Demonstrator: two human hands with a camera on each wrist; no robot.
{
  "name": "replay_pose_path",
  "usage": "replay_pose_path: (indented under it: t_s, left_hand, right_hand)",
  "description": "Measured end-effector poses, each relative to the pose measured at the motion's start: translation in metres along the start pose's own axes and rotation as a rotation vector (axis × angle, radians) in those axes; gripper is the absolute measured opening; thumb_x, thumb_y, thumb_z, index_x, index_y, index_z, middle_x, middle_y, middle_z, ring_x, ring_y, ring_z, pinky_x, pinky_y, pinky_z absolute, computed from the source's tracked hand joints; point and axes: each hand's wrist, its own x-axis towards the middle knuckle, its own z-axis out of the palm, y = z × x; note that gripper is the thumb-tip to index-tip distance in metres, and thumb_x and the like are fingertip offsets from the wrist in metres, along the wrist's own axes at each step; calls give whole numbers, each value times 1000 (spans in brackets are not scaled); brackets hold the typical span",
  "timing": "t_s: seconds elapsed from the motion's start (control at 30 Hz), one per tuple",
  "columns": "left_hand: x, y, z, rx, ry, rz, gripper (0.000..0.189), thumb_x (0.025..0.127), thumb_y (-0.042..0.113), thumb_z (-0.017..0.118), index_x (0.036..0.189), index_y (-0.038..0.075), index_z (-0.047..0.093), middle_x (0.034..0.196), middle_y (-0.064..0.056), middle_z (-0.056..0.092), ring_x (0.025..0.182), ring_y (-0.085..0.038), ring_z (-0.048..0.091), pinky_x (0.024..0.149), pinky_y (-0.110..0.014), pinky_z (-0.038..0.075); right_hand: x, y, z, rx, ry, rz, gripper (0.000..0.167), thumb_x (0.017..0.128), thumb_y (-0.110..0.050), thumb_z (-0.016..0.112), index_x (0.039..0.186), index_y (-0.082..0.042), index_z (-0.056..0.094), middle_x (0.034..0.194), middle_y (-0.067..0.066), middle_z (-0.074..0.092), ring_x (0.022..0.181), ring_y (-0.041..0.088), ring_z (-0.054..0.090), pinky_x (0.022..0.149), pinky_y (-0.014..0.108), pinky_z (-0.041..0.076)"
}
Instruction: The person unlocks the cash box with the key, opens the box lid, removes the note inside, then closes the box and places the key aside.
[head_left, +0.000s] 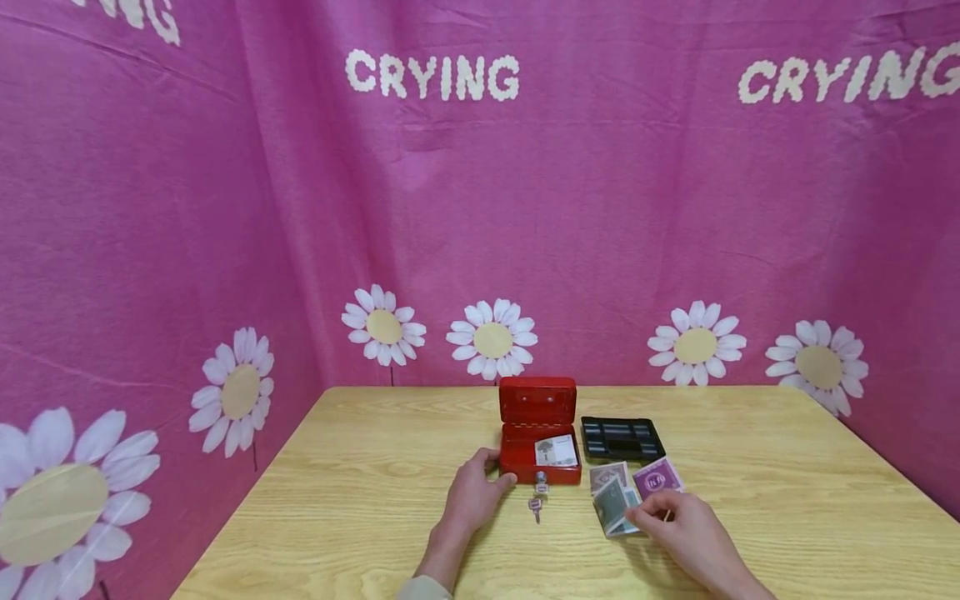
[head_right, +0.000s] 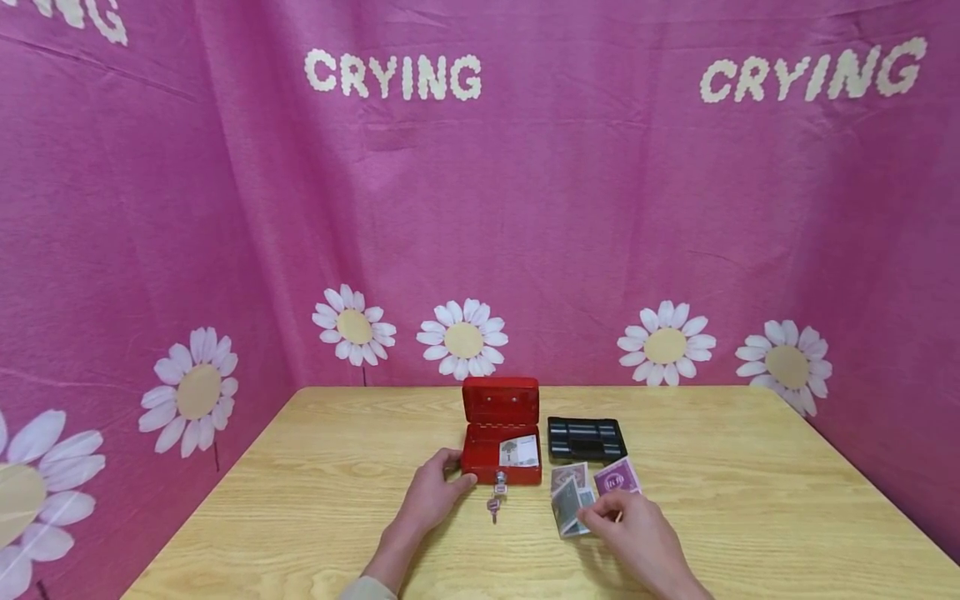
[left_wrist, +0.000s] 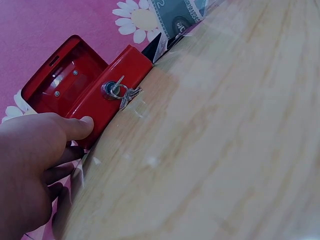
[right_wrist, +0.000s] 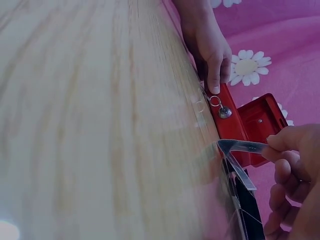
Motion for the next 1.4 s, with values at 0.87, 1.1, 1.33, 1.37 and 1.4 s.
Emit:
replay_pose_path:
  t_s: [0.87, 1.1, 1.33, 1.37, 1.4]
  left_hand:
    - [1, 0, 2, 2, 12, -25, 43, 91, 20, 71, 130, 7, 59, 132, -11, 65, 125, -31, 58, 107, -54, 45]
    - [1, -1, 1, 12, 9, 4, 43, 91, 21, 72, 129, 5, 60, 130, -13, 65, 125, -32, 58, 107, -54, 45]
    - [0, -2, 0, 0, -1, 26, 43, 91, 20, 72, 129, 3, 59, 130, -15, 65, 125, -34, 58, 107, -55, 44]
    - [0, -2, 0, -1, -2, 26, 43, 91, 20, 72, 129, 3, 59, 130, -15, 65, 125, -34, 58, 107, -55, 44]
    - [0, -2, 0, -2, -1, 25, 43, 91, 20, 72, 129, 3, 59, 130, -15, 65, 126, -34, 57, 107, -55, 44]
  right_hand:
    - [3, -5, -9, -9, -66, 54, 31, 90, -39, 70, 93, -8, 73, 80, 0, 56, 80, 16, 48, 63, 26, 33]
    - [2, -11, -15, 10, -11, 6, 24, 91, -33, 69, 91, -9, 73, 82, 0, 60, 79, 16, 48, 62, 26, 33]
    - [5, -17, -17, -44, 40, -109, 19, 89, -32, 72, 86, -13, 73, 74, -4, 61, 69, 11, 48, 58, 23, 36]
    - [5, -17, -16, -48, 47, -116, 19, 89, -32, 73, 86, -13, 74, 74, -4, 61, 69, 11, 48, 58, 23, 37]
    - [6, -18, -16, -54, 54, -125, 19, 88, -32, 73, 87, -14, 74, 75, -4, 62, 69, 10, 48, 58, 23, 37]
